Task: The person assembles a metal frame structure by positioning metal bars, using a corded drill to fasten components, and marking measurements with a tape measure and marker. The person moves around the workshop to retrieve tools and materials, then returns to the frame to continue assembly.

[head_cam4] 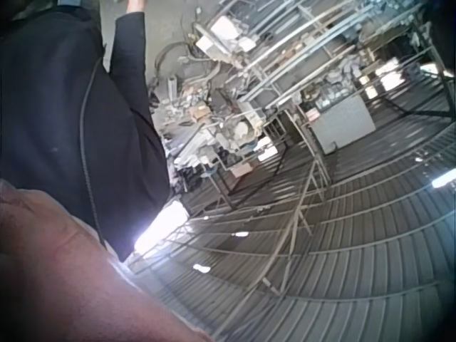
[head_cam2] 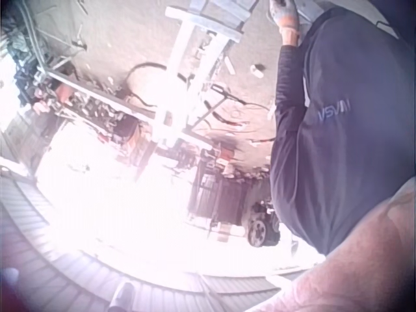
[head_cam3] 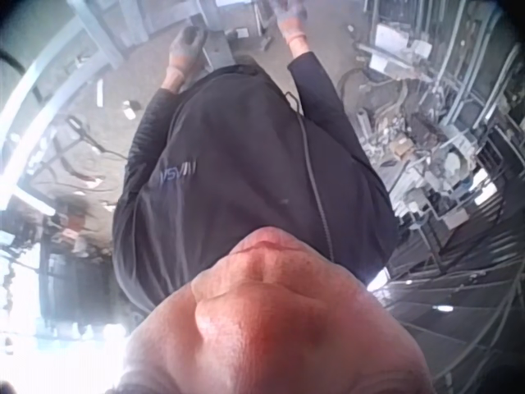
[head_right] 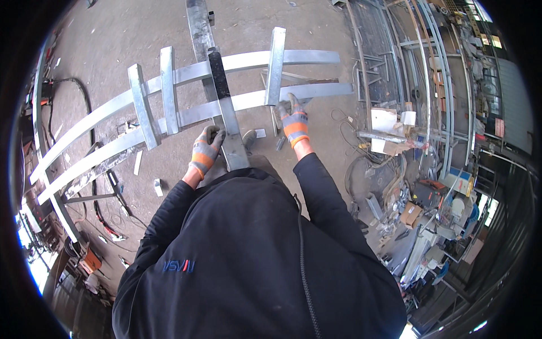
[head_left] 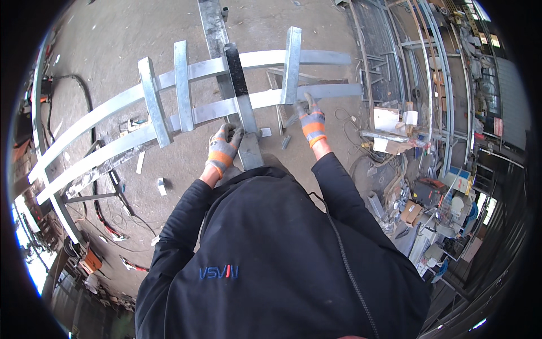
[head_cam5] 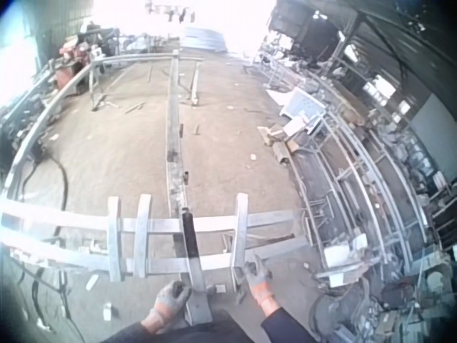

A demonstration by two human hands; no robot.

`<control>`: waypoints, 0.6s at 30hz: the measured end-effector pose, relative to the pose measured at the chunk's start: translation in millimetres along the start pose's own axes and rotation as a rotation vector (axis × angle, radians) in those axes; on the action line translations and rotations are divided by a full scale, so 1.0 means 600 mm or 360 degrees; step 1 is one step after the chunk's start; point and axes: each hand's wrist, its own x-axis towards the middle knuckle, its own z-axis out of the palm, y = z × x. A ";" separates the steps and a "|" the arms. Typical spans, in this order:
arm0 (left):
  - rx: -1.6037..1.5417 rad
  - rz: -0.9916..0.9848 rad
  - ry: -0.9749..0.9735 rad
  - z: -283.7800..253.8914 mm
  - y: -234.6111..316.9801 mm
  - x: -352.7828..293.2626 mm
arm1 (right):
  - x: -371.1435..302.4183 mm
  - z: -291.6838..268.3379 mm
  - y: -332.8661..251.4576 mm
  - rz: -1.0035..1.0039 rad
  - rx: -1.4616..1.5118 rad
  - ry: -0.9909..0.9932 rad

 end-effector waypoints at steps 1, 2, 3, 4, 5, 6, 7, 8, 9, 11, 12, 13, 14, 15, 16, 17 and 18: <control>-0.0065 -0.0062 -0.0022 0.002 0.004 0.001 | -0.007 0.000 0.007 0.0007 0.0075 -0.0011; -0.0012 0.0005 -0.0001 0.003 0.008 0.003 | -0.015 0.002 0.016 0.0028 0.0143 -0.0005; 0.0015 0.0026 0.0009 0.004 0.012 0.004 | -0.023 0.004 0.028 0.0052 0.0218 0.0002; 0.0012 0.0029 0.0013 0.004 0.014 0.005 | -0.034 0.006 0.043 0.0040 0.0174 0.0017; 0.0046 0.0045 0.0021 0.005 0.016 0.006 | -0.049 0.008 0.061 0.0037 0.0137 0.0031; 0.0052 0.0043 0.0022 0.005 0.017 0.007 | -0.067 0.010 0.082 0.0057 0.0102 0.0041; 0.0040 0.0022 0.0018 0.006 0.016 0.009 | -0.088 0.012 0.106 0.0057 -0.0050 0.0032; -0.0030 0.0032 0.0002 0.008 0.014 0.010 | -0.110 0.014 0.133 0.0079 -0.0201 0.0017; -0.0070 0.0039 -0.0010 0.010 0.011 0.012 | -0.135 0.016 0.162 0.0160 -0.0366 0.0013; -0.0202 -0.0016 -0.0074 0.017 0.002 0.017 | -0.199 0.018 0.221 0.0378 -0.0148 -0.0091; -0.0076 -0.0022 -0.0068 0.021 -0.003 0.020 | -0.235 0.016 0.249 0.0307 -0.0164 -0.0088; -0.0110 -0.0089 -0.0111 0.025 -0.008 0.023 | -0.272 0.013 0.275 0.0428 -0.0239 -0.0105; -0.0170 -0.0096 -0.0151 0.029 -0.014 0.026 | -0.307 0.010 0.298 0.0504 -0.0166 -0.0149; -0.0255 -0.0221 -0.0222 0.033 -0.019 0.030 | -0.344 0.005 0.317 0.0826 -0.0175 -0.0234; -0.0255 -0.0183 -0.0228 0.036 -0.024 0.033 | -0.382 0.000 0.332 0.0796 -0.0142 -0.0201; -0.0270 -0.0196 -0.0259 0.039 -0.028 0.036 | -0.416 -0.005 0.343 0.1021 -0.0188 -0.0202; -0.0312 -0.0283 -0.0317 0.041 -0.030 0.039 | -0.448 -0.010 0.351 0.0981 -0.0043 -0.0163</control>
